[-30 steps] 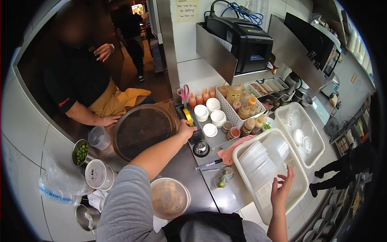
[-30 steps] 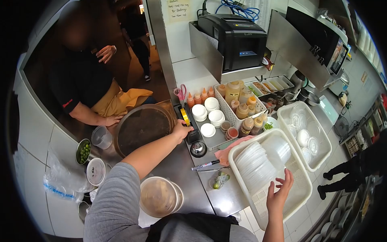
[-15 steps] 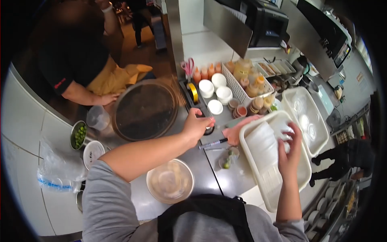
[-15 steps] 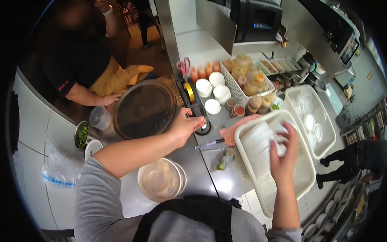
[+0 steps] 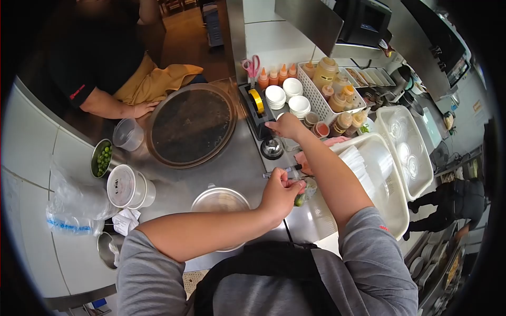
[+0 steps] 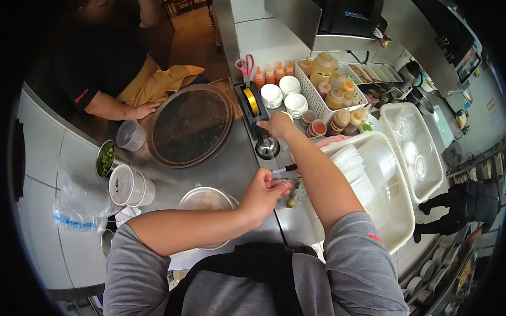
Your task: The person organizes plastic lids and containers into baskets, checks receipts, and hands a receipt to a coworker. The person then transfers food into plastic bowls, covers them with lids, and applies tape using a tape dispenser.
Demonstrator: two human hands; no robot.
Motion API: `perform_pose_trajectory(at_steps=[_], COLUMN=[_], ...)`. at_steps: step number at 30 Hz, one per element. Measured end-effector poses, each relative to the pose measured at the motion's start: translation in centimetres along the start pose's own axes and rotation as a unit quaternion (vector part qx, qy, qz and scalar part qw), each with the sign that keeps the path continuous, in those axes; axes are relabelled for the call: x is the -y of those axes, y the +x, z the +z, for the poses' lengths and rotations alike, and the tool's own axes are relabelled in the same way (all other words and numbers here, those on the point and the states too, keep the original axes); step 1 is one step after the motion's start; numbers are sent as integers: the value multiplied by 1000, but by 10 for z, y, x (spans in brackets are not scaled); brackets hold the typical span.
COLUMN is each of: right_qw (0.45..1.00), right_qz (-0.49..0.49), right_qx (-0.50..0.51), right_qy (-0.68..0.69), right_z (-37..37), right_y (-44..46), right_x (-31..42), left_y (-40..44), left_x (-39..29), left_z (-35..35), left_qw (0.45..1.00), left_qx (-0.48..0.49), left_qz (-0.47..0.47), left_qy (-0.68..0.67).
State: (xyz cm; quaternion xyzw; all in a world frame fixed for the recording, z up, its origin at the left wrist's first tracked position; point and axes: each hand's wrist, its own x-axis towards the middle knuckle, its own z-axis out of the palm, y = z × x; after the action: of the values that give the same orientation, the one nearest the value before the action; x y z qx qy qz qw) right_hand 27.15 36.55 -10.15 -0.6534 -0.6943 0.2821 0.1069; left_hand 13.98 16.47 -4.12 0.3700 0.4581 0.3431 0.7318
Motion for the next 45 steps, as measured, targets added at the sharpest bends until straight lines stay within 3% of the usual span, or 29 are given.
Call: perform_pose_trajectory(at_steps=[1, 3, 8, 10, 13, 14, 15, 17, 18, 19, 20, 21, 23, 25, 27, 35, 43, 45], right_qw=[1000, 987, 994, 989, 982, 988, 984, 920, 882, 839, 800, 801, 720, 700, 715, 768, 757, 777], right_qz=[-4, 66, 67, -61, -37, -54, 25, 28, 40, 16, -12, -11, -36, -31, -4, 80, 130, 116], right_qx=[4, 52, 44, -22, -80, -51, -1, 52, 60, 79, 92, 97, 121, 130, 113, 61, 163, 194], right_qy=[0, 134, 78, -136, -165, -139, 174, 387, 466, 538, 593, 591, 683, 701, 690, 632, 619, 587], right_z=[4, 13, 25, 31, 43, 34, 21, -18, -31, -44, -52, -51, -41, -19, 8, 88, 103, 106], right_y=[5, 14, 26, 29, 31, 29, 21, -12, -22, -41, -63, -82, -113, -136, -150, -152, -175, -176], right_x=[-3, -10, -22, -29, -32, -26, -25, 13, 31, 50, 70, 84, 109, 121, 129, 105, 108, 102], left_y=[0, 1, 14, 18, 13, 5, 0, -35, -54, -74, -99, -126, -166, -196, -212, -188, -144, -137], left_x=[-1, -4, 4, 2, 1, 4, 3, -4, -5, -9, -19, -27, -31, -36, -36, 16, 53, 63], left_z=[0, 1, 3, 6, 11, 12, 11, 3, -5, -15, -26, -41, -74, -111, -141, -210, -238, -238], left_qw=[1000, 1000, 997, 996, 995, 996, 996, 996, 991, 981, 980, 979, 984, 986, 983, 977, 974, 956], left_qx=[-5, -17, -50, -61, -69, -64, -60, -57, -21, 17, 31, 45, 56, 6, -59, -27, 8, -61], left_qz=[0, -2, 24, 32, 34, 34, 41, 40, 110, 180, 190, 196, 166, 157, 149, 113, 171, 164], left_qy=[-2, -13, -47, -63, -61, -57, -51, -52, -67, -78, -46, -16, 23, 53, 88, 177, 149, 234])
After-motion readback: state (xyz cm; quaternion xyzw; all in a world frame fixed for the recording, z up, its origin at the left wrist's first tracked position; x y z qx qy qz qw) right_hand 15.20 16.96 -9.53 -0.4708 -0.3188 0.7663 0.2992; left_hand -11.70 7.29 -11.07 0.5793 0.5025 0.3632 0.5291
